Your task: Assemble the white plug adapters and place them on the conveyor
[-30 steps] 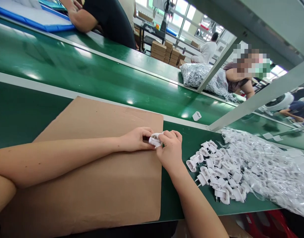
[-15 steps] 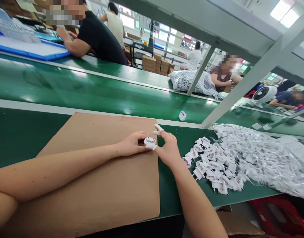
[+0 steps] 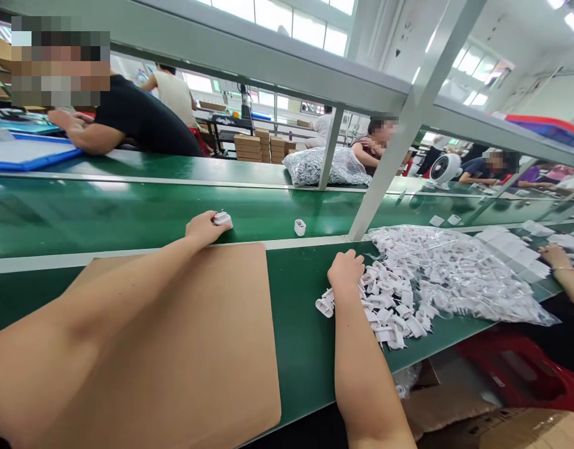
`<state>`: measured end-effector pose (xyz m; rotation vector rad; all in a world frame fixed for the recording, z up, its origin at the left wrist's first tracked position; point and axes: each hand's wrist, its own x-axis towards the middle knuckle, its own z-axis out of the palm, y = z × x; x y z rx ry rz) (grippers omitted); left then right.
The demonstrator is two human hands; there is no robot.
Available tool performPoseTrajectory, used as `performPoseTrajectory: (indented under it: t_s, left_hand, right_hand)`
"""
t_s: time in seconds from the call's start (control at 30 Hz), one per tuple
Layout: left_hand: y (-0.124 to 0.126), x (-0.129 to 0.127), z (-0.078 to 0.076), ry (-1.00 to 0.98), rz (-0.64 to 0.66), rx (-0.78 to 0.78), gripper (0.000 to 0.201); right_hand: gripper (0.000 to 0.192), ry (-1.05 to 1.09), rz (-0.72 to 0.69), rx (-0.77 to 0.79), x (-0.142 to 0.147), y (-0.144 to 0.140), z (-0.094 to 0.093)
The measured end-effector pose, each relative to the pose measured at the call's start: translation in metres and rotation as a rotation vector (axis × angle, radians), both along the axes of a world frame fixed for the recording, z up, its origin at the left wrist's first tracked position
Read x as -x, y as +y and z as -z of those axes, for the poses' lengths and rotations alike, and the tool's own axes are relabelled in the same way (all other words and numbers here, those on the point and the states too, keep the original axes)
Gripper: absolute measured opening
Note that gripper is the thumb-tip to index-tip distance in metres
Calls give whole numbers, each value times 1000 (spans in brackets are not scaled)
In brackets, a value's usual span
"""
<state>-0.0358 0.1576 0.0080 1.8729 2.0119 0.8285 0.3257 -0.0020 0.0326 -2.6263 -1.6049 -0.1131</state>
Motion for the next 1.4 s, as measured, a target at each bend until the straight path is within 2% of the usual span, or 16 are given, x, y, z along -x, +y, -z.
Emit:
performPoseTrajectory:
  t_s: [0.13,0.23,0.3,0.37,0.47,0.53,0.6,0.7,0.77,0.83,0.93,1.0,1.07,1.23,1.33,1.4]
  left_hand:
    - [11,13,6,57,-106,85,48]
    - [1,-1,5,80,-258,-113,75]
    - [-7,-21,2,85,-247,-294,82]
    - [-12,-47,-3,93,-63,-354,76]
    - [-10,-88,-9,115,287,-260,79]
    - [-4,-112,-10,127,445,-158,89]
    - [5,-131,-10,134,547,-65,91]
    - [17,-144,-10,129,638,7,68]
    - [19,-144,-12,129,641,3,46]
    - [13,-138,-15,137,617,-13,34]
    - [-12,-117,-19,122,575,-89,38]
    - [-38,-99,-18,103,584,-157,42]
    - [-69,-81,-16,107,623,-194,41]
    - [-134,-54,-6,119,697,-107,39]
    - [-155,-46,0,-67,678,-37,61]
    - [-161,-43,6,-216,702,-10,60]
  right_hand:
    - [31,25,-96,-73,3,-1,1]
    - [37,30,-111,-109,7,1,2]
    - [41,6,-86,-94,10,2,1]
    - [40,-10,-70,-19,13,1,-1]
    - [41,30,-107,14,14,0,-4]
    - [45,115,-174,-150,14,2,-6]
    - [48,301,-277,-387,16,6,-5]
    - [41,853,-309,-577,23,12,-2]
    - [29,1295,-227,-559,31,15,1]
    - [17,1635,-185,-523,38,15,3]
    - [14,1861,-229,-529,48,11,0]
    - [17,1921,-263,-506,53,7,-4]
    - [20,1972,-285,-411,59,1,-10]
    - [44,1990,-349,-169,72,-15,-21]
    - [52,1838,-400,-144,81,-21,-19]
    - [46,1720,-423,-200,88,-22,-14]
